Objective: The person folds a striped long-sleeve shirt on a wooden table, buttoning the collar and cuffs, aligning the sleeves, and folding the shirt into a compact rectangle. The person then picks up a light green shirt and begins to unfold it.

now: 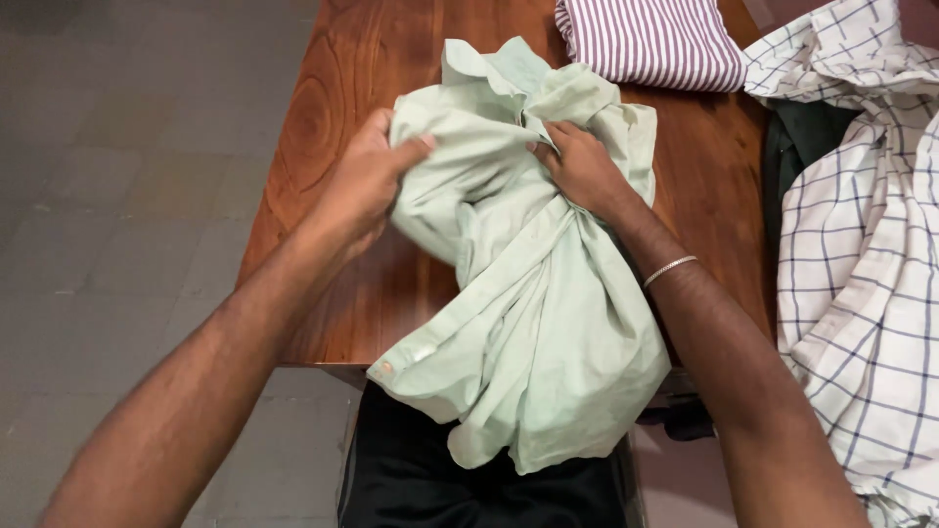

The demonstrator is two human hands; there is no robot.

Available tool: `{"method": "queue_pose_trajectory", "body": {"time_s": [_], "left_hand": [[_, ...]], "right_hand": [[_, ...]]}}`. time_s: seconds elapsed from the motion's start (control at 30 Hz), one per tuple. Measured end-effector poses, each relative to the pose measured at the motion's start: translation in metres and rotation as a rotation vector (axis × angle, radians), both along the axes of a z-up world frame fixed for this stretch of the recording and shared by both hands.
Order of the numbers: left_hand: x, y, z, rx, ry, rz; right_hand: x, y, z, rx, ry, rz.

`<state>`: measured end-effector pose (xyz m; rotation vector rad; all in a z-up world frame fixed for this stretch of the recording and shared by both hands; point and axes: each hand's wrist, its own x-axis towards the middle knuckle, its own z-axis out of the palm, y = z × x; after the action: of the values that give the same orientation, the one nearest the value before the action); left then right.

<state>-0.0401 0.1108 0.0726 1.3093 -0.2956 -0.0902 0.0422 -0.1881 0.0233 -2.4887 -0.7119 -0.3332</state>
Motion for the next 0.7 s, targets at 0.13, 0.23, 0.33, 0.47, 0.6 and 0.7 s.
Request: {"method": "queue_pose_trajectory", "body": {"time_s": [0.13,0.23,0.33,0.47,0.6,0.7], "left_hand": [[-0.016,0.014,0.022,1.145,-0.148,0.069],[-0.022,0.024,0.020,1.689,-0.058,0.128],[-0.021,0.041,0.010,1.824,-0.011,0.149],[-0.018,0.064,0.000,0.636,0.080,-0.073],[-0.055,0.065,0.000,0.303,0.301,-0.101],[-0.089,0.061,0.017,0.667,0.255,-0.219]], "right_hand": [[0.001,-0.004,-0.005,-0.025,-0.056,-0.020],[0.003,-0.005,-0.011,-0.090,-0.128,-0.031],[0.004,-0.007,-0.015,-0.135,-0.179,-0.023],[0.003,-0.006,-0.017,-0.132,-0.177,-0.058],[0.003,-0.002,-0.017,-0.127,-0.217,-0.011],[0.005,-0.004,-0.016,-0.149,-0.196,-0.017]]}}
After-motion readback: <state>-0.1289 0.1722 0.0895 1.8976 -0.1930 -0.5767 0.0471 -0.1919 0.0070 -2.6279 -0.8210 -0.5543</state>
